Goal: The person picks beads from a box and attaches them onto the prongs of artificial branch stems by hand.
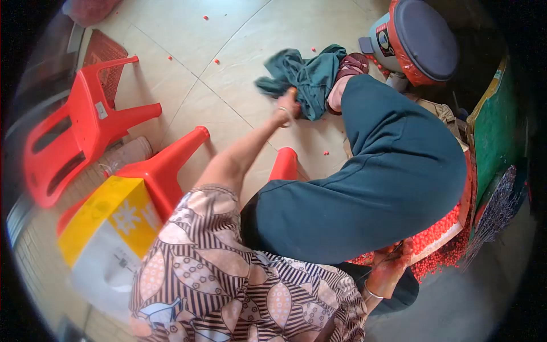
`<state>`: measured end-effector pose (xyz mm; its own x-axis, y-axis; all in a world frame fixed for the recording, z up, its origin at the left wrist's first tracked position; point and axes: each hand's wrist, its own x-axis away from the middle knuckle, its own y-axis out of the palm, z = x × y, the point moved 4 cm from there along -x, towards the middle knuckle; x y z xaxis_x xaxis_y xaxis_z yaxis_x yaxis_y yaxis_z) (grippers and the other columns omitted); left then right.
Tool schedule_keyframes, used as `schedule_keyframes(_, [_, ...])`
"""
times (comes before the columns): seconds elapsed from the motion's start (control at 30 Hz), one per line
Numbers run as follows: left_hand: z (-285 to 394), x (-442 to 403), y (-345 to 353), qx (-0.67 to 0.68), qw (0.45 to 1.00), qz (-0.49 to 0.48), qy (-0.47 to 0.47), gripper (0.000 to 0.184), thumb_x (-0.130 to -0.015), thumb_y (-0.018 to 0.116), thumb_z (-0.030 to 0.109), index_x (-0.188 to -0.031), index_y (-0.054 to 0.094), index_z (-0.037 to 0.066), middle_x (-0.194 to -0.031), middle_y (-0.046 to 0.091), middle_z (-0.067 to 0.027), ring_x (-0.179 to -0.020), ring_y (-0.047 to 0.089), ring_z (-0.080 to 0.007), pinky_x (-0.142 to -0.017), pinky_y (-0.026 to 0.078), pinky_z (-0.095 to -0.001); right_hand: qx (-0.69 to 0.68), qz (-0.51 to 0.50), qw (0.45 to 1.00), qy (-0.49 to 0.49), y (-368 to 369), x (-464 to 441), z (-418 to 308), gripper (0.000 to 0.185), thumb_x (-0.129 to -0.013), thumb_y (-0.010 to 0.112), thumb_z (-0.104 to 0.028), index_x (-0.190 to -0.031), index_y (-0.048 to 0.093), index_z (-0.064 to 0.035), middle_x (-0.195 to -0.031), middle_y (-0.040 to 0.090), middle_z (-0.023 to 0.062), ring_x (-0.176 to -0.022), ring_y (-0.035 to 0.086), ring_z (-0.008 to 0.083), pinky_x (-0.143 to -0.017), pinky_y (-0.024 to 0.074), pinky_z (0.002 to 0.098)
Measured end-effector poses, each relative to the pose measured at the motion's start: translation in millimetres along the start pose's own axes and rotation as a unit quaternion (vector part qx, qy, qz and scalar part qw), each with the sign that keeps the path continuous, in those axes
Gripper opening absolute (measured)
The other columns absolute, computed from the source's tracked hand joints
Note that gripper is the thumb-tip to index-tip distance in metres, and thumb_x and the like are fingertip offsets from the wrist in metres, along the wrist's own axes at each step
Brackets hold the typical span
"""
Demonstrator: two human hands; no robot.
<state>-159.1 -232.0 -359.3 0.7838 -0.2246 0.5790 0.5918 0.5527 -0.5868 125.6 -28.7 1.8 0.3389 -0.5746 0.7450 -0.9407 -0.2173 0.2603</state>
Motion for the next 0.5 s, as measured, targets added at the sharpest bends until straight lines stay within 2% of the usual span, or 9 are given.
schedule_keyframes(0.03, [18.9,4.8,25.7,-0.032,0.998,-0.018,0.058,0.038,-0.071,0.058,0.023,-0.102,0.052,0.003,-0.093,0.057,-0.0259,-0.089,0.055,-0.0397,-0.079,0.044,-0.0425,0.012,-0.001,1.000,-0.014,0.7,1.4,-0.6,0.017,-0.080,0.057,-0.029,-0.088,0.058,-0.0136,-0.070,0.054,-0.0027,-0.061,0.050,0.0097,-0.061,0.0449,0.0289])
schedule_keyframes(0.07, [36.8,13.7,46.2,-0.061,0.990,-0.123,0.029,0.034,-0.072,0.057,0.020,-0.100,0.051,0.001,-0.092,0.057,-0.0261,-0.090,0.054,-0.0408,-0.080,0.044,-0.0424,0.025,-0.001,0.999,-0.030,2.6,2.1,-0.1,0.017,-0.080,0.057,-0.028,-0.089,0.058,-0.0133,-0.070,0.054,-0.0023,-0.061,0.050,0.0099,-0.061,0.0452,0.0294])
schedule_keyframes(0.17, [43.5,37.6,78.2,0.046,0.998,-0.050,0.009,0.034,-0.076,0.057,0.021,-0.098,0.048,-0.004,-0.093,0.057,-0.0259,-0.090,0.054,-0.0404,-0.076,0.044,-0.0433,0.048,0.045,0.997,-0.038,8.3,5.1,-1.9,0.017,-0.082,0.055,-0.025,-0.091,0.058,-0.0117,-0.069,0.053,-0.0012,-0.060,0.050,0.0107,-0.059,0.0458,0.0300])
schedule_keyframes(0.2, [41.6,39.8,75.1,0.024,0.996,-0.079,0.015,0.032,-0.077,0.057,0.020,-0.098,0.048,-0.002,-0.093,0.057,-0.0258,-0.089,0.054,-0.0402,-0.075,0.044,-0.0432,0.049,0.070,0.996,-0.033,9.1,4.5,-3.4,0.017,-0.082,0.055,-0.024,-0.092,0.059,-0.0111,-0.068,0.053,-0.0008,-0.060,0.049,0.0110,-0.058,0.0459,0.0300])
schedule_keyframes(0.3, [25.3,45.2,53.7,0.056,0.993,-0.050,0.092,0.021,-0.081,0.051,0.018,-0.095,0.051,0.002,-0.083,0.060,-0.0181,-0.078,0.059,-0.0266,-0.066,0.047,-0.0368,0.044,0.045,0.998,-0.027,8.8,6.3,-10.5,0.035,-0.082,0.054,-0.029,-0.107,0.054,-0.0051,-0.073,0.048,-0.0025,-0.069,0.046,0.0089,-0.064,0.0399,0.0260])
schedule_keyframes(0.33, [15.9,40.9,47.3,0.063,0.989,-0.050,0.126,0.017,-0.082,0.049,0.017,-0.093,0.053,0.004,-0.081,0.061,-0.0159,-0.074,0.060,-0.0222,-0.062,0.048,-0.0343,0.051,0.133,0.989,-0.040,15.9,7.7,-13.8,0.038,-0.083,0.053,-0.029,-0.109,0.052,-0.0011,-0.073,0.047,-0.0020,-0.068,0.044,0.0083,-0.061,0.0367,0.0251])
schedule_keyframes(0.37, [4.0,38.5,41.7,0.071,0.983,-0.055,0.162,0.015,-0.084,0.046,0.016,-0.092,0.055,0.006,-0.079,0.061,-0.0137,-0.071,0.061,-0.0177,-0.058,0.049,-0.0317,0.046,0.109,0.992,-0.042,18.9,8.1,-17.0,0.038,-0.083,0.053,-0.028,-0.109,0.052,-0.0007,-0.073,0.047,-0.0020,-0.068,0.044,0.0082,-0.061,0.0366,0.0249])
schedule_keyframes(0.43, [-15.7,33.8,18.9,0.060,0.984,-0.066,0.152,0.015,-0.084,0.046,0.016,-0.092,0.055,0.006,-0.078,0.061,-0.0133,-0.070,0.060,-0.0171,-0.057,0.048,-0.0308,0.033,0.053,0.997,-0.042,18.9,6.5,-21.8,0.037,-0.084,0.052,-0.027,-0.110,0.052,0.0000,-0.073,0.046,-0.0019,-0.067,0.044,0.0081,-0.061,0.0365,0.0244])
schedule_keyframes(0.5, [-32.7,33.9,-8.8,0.045,0.990,-0.071,0.116,0.016,-0.085,0.046,0.016,-0.093,0.055,0.006,-0.078,0.061,-0.0128,-0.069,0.060,-0.0164,-0.056,0.048,-0.0300,0.023,0.097,0.993,-0.063,7.0,8.3,-21.4,0.031,-0.085,0.051,-0.022,-0.106,0.052,0.0003,-0.074,0.048,0.0004,-0.064,0.047,0.0096,-0.063,0.0435,0.0267])
